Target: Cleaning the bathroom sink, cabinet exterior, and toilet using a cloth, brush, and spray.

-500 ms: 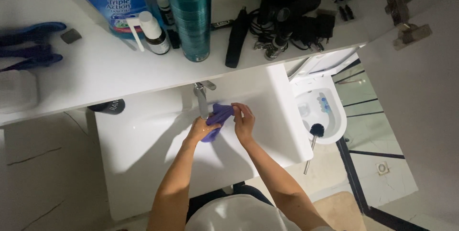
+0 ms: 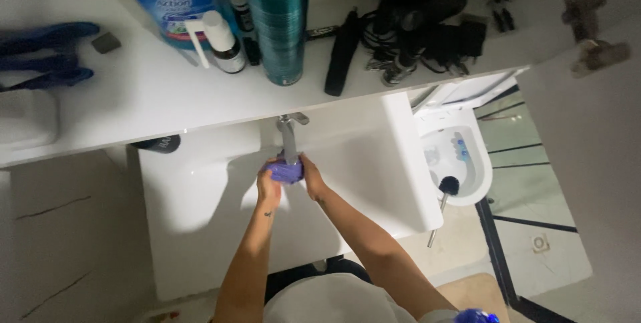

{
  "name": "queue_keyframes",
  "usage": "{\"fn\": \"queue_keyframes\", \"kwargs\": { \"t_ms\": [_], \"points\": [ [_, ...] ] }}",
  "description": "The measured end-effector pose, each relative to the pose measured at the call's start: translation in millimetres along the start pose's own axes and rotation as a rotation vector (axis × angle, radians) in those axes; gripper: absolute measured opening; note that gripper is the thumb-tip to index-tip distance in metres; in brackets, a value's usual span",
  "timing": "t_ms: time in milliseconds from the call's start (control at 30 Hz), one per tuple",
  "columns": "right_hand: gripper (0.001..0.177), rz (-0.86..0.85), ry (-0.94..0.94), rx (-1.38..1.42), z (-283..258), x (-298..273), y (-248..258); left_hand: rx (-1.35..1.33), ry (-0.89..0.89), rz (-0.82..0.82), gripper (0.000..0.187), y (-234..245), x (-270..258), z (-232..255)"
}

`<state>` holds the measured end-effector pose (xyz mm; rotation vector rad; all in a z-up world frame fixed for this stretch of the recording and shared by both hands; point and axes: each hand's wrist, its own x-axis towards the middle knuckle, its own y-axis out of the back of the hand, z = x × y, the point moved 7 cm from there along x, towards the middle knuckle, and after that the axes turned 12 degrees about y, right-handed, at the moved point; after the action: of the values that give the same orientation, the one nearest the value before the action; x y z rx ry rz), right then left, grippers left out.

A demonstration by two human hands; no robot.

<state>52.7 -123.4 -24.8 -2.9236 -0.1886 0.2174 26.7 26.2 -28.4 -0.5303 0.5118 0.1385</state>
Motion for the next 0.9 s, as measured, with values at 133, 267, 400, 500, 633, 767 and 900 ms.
{"fn": "queue_keyframes", "kwargs": {
  "t_ms": [133, 267, 400, 500, 633, 767, 900],
  "points": [
    [0.052, -0.057, -0.388, 0.327, -36, -8, -54, -0.641, 0.035, -0.060, 0.028, -5, -25, 15],
    [0.052, -0.096, -0.653, 0.484, -1, -10, -61, -0.840, 0.257, 0.036, 0.044, 9, -24, -9],
    [0.047, -0.013, -0.600, 0.906, 71, 5, -41, -0.115, -0.114, 0.128, 0.047, -9, -42, 22],
    [0.049, 0.110, -0.530, 0.970, 60, 13, -33, 0.567, -0.093, 0.370, 0.056, -51, -64, 49],
    [0.063, 0.181, -0.605, 0.674, -50, -15, -52, 1.071, -0.205, 0.067, 0.089, -94, -50, 27],
    [0.072, 0.128, -0.569, 0.766, -35, -22, -48, 0.844, -0.014, 0.113, 0.092, -78, -30, 28],
    [0.078, 0.068, -0.405, 0.880, 12, -6, -30, 1.298, -0.331, 0.155, 0.075, -80, -37, 42]
  ]
}}
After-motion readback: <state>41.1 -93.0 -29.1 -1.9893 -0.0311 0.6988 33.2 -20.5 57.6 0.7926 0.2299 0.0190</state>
